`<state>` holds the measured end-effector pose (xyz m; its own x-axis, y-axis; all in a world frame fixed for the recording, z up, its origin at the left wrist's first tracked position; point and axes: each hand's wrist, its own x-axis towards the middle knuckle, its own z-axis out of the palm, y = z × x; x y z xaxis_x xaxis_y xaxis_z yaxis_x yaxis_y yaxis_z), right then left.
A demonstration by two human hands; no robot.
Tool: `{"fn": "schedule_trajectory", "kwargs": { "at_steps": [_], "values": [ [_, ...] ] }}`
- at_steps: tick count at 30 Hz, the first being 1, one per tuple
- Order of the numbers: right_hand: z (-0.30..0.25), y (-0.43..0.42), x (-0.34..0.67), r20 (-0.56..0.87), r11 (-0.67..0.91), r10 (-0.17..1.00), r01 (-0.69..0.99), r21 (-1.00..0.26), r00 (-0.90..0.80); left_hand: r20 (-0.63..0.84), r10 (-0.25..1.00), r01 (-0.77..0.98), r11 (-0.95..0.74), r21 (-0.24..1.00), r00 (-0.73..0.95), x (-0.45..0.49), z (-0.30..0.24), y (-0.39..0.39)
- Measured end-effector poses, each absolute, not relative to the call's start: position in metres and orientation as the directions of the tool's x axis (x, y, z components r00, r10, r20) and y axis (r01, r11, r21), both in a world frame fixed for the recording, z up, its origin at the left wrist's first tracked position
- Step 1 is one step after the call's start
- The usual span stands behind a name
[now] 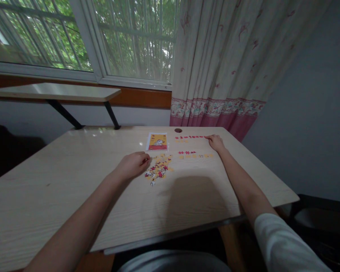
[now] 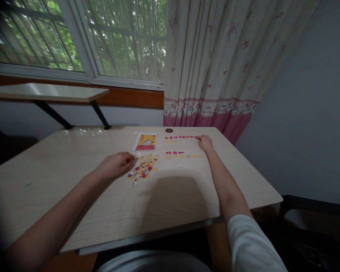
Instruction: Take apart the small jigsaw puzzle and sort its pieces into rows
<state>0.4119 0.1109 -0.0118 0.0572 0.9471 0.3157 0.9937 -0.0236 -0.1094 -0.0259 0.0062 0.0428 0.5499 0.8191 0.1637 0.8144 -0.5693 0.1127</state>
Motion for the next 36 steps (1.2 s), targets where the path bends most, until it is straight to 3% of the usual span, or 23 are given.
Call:
{"fn": "schedule_trajectory", "kwargs": {
  "at_steps": [8,12,18,24,28,36],
  "values": [
    [-0.012,0.108,0.412,0.335,-0.026,0.940,0.993,-0.117,0.064,0.182,0.819,0.815,-0.568,0.116,0.545,-0.028,0.038,0.008],
    [0.000,0.103,0.404,0.427,-0.005,0.901,0.987,-0.158,0.073,0.183,0.815,0.814,-0.572,0.102,0.550,-0.028,0.038,0.009],
    [0.025,0.076,0.343,0.563,0.335,0.805,0.926,-0.172,-0.186,0.189,0.814,0.813,-0.573,0.104,0.550,-0.028,0.038,0.008],
    [0.025,0.011,0.255,0.376,0.679,0.699,0.729,-0.085,-0.608,0.178,0.800,0.799,-0.594,0.095,0.573,-0.023,0.038,0.005],
    [0.015,-0.009,0.223,0.326,0.717,0.683,0.685,-0.128,-0.654,0.130,0.787,0.781,-0.616,0.100,0.604,-0.016,0.035,0.003],
    [-0.002,-0.008,0.209,0.344,0.667,0.735,0.713,-0.214,-0.585,0.186,0.765,0.760,-0.640,0.115,0.616,0.005,0.030,-0.006]
  ]
}}
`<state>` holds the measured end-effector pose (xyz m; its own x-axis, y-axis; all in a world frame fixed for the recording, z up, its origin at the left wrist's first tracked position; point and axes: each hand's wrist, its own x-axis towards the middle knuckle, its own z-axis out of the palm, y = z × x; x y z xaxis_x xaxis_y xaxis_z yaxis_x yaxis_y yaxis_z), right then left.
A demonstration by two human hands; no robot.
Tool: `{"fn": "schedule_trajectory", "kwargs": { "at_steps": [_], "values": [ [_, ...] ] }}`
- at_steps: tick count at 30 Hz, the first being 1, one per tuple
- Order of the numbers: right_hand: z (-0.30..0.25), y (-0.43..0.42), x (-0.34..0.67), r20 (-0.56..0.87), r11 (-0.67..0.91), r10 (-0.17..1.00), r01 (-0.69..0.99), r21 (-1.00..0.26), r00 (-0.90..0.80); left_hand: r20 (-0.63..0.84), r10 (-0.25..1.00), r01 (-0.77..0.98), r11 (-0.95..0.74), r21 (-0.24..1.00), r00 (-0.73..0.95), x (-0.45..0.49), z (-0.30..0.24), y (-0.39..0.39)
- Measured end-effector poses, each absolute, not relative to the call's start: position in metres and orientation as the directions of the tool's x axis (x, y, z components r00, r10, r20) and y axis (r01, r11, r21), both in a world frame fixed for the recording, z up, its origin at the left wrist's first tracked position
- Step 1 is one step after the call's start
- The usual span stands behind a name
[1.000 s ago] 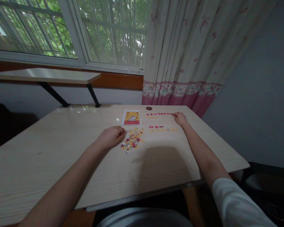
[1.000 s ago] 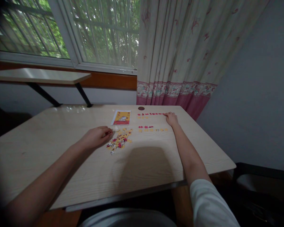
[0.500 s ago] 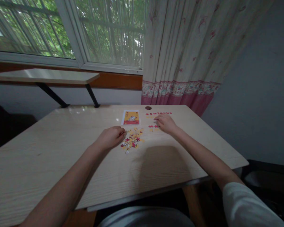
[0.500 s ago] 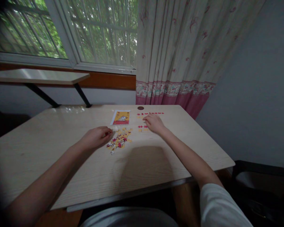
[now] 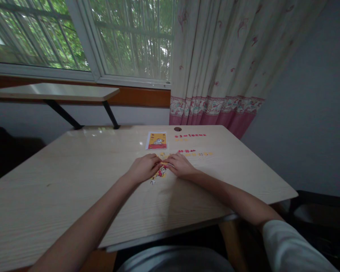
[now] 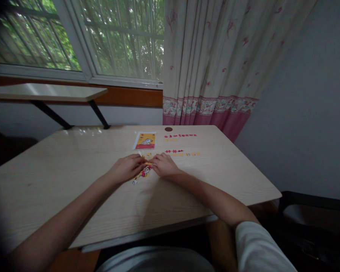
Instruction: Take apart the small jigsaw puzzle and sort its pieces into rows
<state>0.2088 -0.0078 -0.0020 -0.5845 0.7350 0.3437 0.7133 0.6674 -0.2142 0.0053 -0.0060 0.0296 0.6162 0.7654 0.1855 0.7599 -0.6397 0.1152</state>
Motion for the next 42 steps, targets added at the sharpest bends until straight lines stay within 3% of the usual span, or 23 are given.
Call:
{"fn": "schedule_trajectory", "kwargs": {
  "at_steps": [12,22,42],
  "values": [
    [-0.004,-0.004,0.209,0.364,0.653,0.758,0.636,-0.411,-0.542,0.185,0.776,0.748,-0.631,0.206,0.603,0.013,0.022,-0.004],
    [-0.009,-0.004,0.210,0.405,0.640,0.766,0.652,-0.407,-0.499,0.196,0.779,0.705,-0.623,0.338,0.595,0.012,0.017,0.003],
    [-0.011,-0.001,0.211,0.400,0.652,0.756,0.649,-0.391,-0.518,0.279,0.704,0.594,-0.705,0.388,0.654,0.009,0.010,0.009]
  ]
}}
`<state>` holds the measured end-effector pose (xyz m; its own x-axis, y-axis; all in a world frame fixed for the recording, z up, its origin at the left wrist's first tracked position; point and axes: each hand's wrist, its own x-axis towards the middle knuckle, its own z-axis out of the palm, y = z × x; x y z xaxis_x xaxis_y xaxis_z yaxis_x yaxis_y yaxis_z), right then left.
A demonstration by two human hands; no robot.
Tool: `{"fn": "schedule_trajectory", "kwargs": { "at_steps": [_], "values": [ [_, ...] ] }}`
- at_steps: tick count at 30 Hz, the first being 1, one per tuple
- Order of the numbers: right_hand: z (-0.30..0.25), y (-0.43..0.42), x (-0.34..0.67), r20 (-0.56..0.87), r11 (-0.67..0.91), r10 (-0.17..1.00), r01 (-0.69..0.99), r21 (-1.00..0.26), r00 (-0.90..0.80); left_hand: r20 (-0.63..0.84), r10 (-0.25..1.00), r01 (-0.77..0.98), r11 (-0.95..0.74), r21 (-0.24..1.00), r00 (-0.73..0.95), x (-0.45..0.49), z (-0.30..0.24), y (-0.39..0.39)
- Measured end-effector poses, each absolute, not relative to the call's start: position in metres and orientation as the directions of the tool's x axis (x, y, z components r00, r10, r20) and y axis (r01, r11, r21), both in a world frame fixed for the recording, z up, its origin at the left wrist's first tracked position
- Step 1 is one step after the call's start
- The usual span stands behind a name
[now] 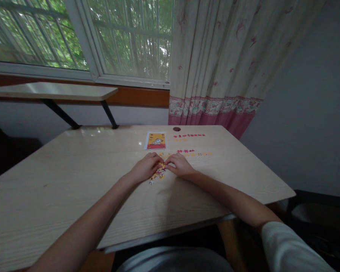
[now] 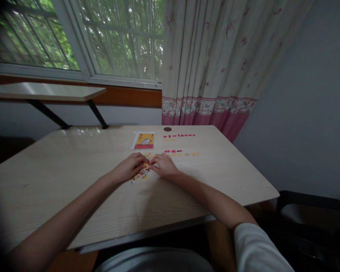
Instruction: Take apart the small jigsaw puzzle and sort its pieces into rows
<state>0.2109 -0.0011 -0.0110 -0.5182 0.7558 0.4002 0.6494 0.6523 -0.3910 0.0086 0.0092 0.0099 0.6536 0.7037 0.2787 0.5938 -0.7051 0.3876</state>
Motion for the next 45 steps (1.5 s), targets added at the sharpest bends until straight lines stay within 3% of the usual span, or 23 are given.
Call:
{"fn": "schedule_trajectory", "kwargs": {
  "at_steps": [4,10,15,18,27,37,42,45],
  "values": [
    [-0.011,-0.001,0.211,0.410,0.654,0.755,0.635,-0.411,-0.513,0.307,0.696,0.548,-0.708,0.446,0.649,0.009,0.014,0.007],
    [-0.005,-0.006,0.211,0.445,0.681,0.731,0.592,-0.432,-0.517,0.203,0.752,0.468,-0.572,0.673,0.627,0.013,0.024,-0.002],
    [0.000,-0.011,0.213,0.545,0.725,0.678,0.570,-0.386,-0.493,0.226,0.842,0.216,-0.369,0.904,0.489,0.018,0.023,-0.003],
    [0.003,-0.013,0.214,0.580,0.694,0.690,0.624,-0.359,-0.434,0.166,0.887,0.063,-0.213,0.975,0.431,0.020,0.024,-0.004],
    [0.002,-0.013,0.218,0.648,0.780,0.575,0.573,-0.252,-0.499,0.115,0.864,-0.027,-0.116,0.993,0.490,0.020,0.024,-0.005],
    [0.004,-0.015,0.220,0.646,0.777,0.570,0.589,-0.222,-0.508,0.084,0.851,-0.008,-0.093,0.996,0.518,0.020,0.026,-0.008],
    [0.009,-0.015,0.227,0.680,0.779,0.546,0.597,-0.195,-0.490,0.171,0.866,0.058,-0.223,0.973,0.471,0.019,0.023,-0.005],
    [0.015,-0.013,0.238,0.687,0.737,0.580,0.641,-0.214,-0.437,0.219,0.883,0.245,-0.340,0.908,0.414,0.010,0.024,-0.001]
  ]
}}
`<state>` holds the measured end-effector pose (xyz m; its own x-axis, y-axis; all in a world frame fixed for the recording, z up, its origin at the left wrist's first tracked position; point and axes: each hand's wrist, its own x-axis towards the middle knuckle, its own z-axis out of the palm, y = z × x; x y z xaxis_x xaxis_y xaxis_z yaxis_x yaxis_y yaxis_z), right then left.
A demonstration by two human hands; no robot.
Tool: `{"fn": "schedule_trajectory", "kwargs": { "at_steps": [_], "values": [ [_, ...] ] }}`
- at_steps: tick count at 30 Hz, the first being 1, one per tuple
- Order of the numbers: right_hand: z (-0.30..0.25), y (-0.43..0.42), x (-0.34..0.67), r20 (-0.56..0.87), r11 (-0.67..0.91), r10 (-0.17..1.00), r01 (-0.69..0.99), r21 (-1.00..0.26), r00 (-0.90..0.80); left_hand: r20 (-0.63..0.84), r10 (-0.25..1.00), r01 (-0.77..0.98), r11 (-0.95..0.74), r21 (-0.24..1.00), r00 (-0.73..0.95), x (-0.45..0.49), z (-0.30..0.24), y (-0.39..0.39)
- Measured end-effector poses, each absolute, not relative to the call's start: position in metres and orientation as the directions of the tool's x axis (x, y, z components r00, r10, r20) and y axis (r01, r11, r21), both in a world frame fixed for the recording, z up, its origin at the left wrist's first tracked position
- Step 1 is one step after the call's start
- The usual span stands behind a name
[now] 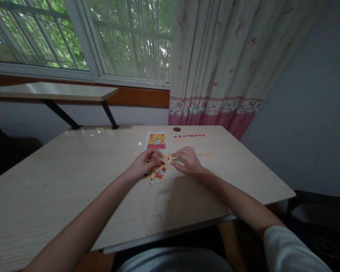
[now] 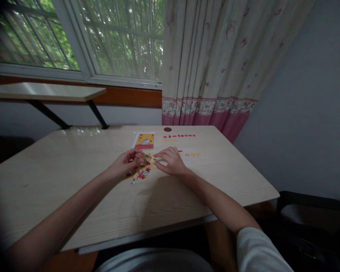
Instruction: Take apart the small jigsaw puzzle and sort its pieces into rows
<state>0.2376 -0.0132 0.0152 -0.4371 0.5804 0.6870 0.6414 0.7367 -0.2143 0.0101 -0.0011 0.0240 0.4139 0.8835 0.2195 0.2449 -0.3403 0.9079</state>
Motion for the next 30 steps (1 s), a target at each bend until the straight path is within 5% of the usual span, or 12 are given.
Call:
{"fn": "schedule_trajectory", "kwargs": {
  "at_steps": [4,8,23,30],
  "values": [
    [0.024,-0.008,0.259,0.742,0.670,0.593,0.704,-0.236,-0.315,0.275,0.845,0.628,-0.527,0.573,0.458,-0.010,0.028,0.007],
    [0.028,-0.002,0.277,0.798,0.624,0.563,0.743,-0.242,-0.214,0.266,0.771,0.704,-0.636,0.314,0.578,-0.021,0.029,0.012],
    [0.032,0.000,0.286,0.831,0.611,0.517,0.768,-0.192,-0.203,0.183,0.749,0.708,-0.662,0.246,0.637,-0.007,0.019,0.008],
    [0.033,0.027,0.303,0.787,0.566,0.605,0.761,-0.317,-0.122,0.194,0.756,0.714,-0.654,0.249,0.625,-0.007,0.021,0.007]
  ]
}}
